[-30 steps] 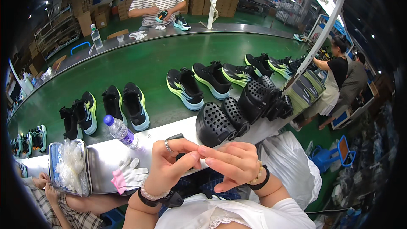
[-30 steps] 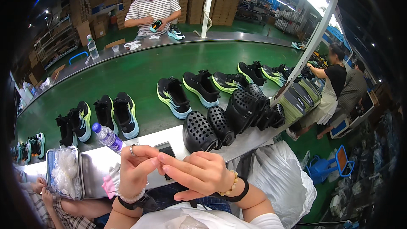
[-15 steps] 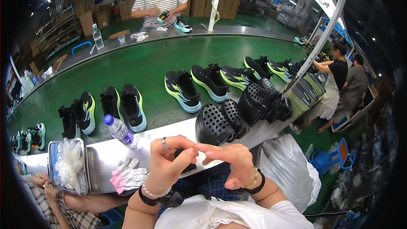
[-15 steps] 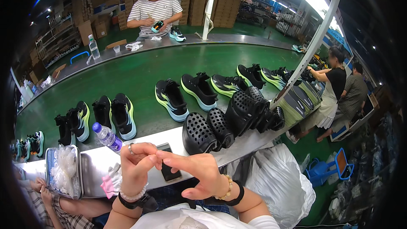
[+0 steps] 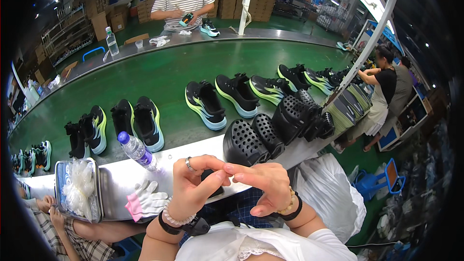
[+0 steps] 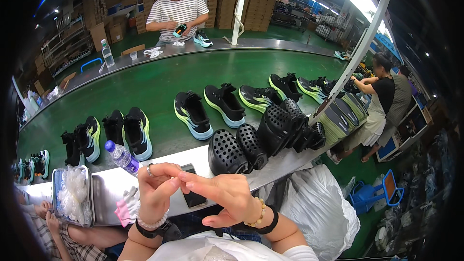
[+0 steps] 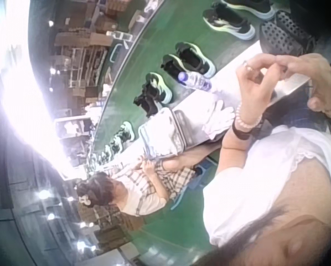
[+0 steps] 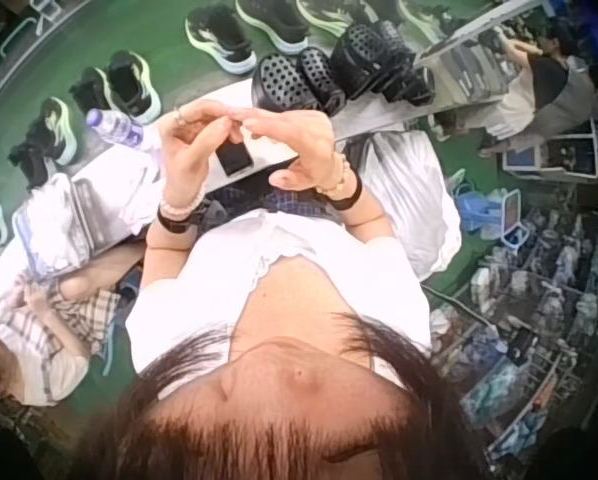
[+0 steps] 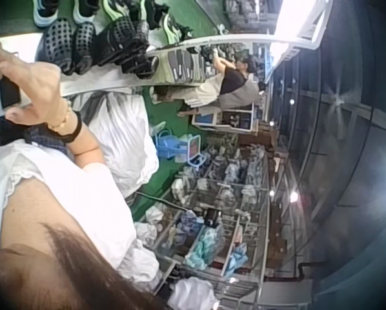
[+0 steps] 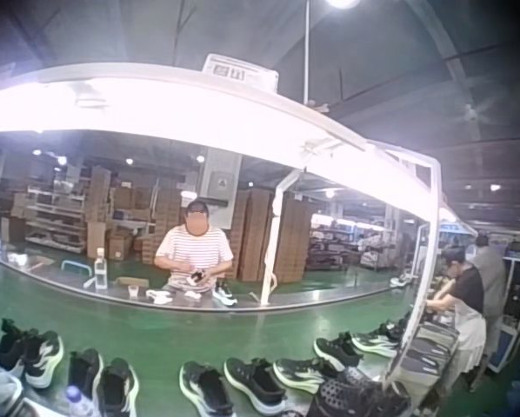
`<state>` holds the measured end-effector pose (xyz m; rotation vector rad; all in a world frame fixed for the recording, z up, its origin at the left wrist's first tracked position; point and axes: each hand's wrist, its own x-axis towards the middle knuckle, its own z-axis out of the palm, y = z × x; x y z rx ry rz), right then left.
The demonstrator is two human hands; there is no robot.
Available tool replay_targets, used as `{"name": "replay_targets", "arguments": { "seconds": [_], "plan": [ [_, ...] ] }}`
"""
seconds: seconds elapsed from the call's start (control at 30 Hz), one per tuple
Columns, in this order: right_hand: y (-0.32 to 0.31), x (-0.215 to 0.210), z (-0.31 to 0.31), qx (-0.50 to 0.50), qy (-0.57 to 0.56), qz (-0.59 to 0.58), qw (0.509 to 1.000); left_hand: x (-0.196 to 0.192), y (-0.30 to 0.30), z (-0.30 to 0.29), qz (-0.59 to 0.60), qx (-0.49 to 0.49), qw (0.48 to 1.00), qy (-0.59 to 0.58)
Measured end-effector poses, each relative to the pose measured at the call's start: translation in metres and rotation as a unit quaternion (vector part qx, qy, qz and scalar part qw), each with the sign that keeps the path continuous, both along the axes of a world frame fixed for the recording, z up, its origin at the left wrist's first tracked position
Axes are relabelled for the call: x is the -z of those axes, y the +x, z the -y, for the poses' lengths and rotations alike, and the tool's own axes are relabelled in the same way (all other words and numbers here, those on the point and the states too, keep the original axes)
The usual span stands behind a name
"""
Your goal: Inspect and organize shoes and shoe molds on a factory production line.
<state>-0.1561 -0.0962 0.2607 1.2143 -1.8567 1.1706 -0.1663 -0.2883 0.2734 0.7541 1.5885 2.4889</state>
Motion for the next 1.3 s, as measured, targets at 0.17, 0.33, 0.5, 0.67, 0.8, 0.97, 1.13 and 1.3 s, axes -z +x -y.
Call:
{"name": "replay_targets", "arguments": {
  "seconds": [0.17,0.33,0.5,0.67,0.8,0.97,1.13,1.3],
  "plan": [
    [-0.002,-0.005,-0.003,0.021,0.024,-0.023,0.999,-0.001,-0.002,0.0,0.008,0.006,1.0,-0.009],
    [-0.003,-0.011,-0.003,0.082,0.073,-0.095,0.989,-0.003,-0.004,0.0,0.031,0.011,0.999,-0.018],
    [-0.003,-0.012,-0.002,0.133,0.132,-0.144,0.972,-0.003,-0.008,0.005,0.068,0.024,0.996,-0.05],
    [-0.005,-0.009,-0.002,0.121,0.127,-0.119,0.977,0.001,-0.013,0.006,0.08,0.031,0.995,-0.047],
    [-0.003,-0.008,-0.006,0.088,0.107,-0.023,0.99,0.004,-0.014,0.005,0.086,0.016,0.996,-0.03],
    [-0.011,-0.002,-0.003,-0.009,0.014,0.056,0.998,0.005,-0.013,0.003,0.037,0.011,0.999,0.001],
    [-0.012,0.0,-0.001,-0.035,-0.025,0.048,0.998,0.005,-0.011,0.002,0.024,0.029,0.999,0.02],
    [-0.008,-0.003,-0.003,0.01,0.019,0.014,1.0,0.005,-0.012,0.005,0.025,0.045,0.999,0.017]
  ]
}}
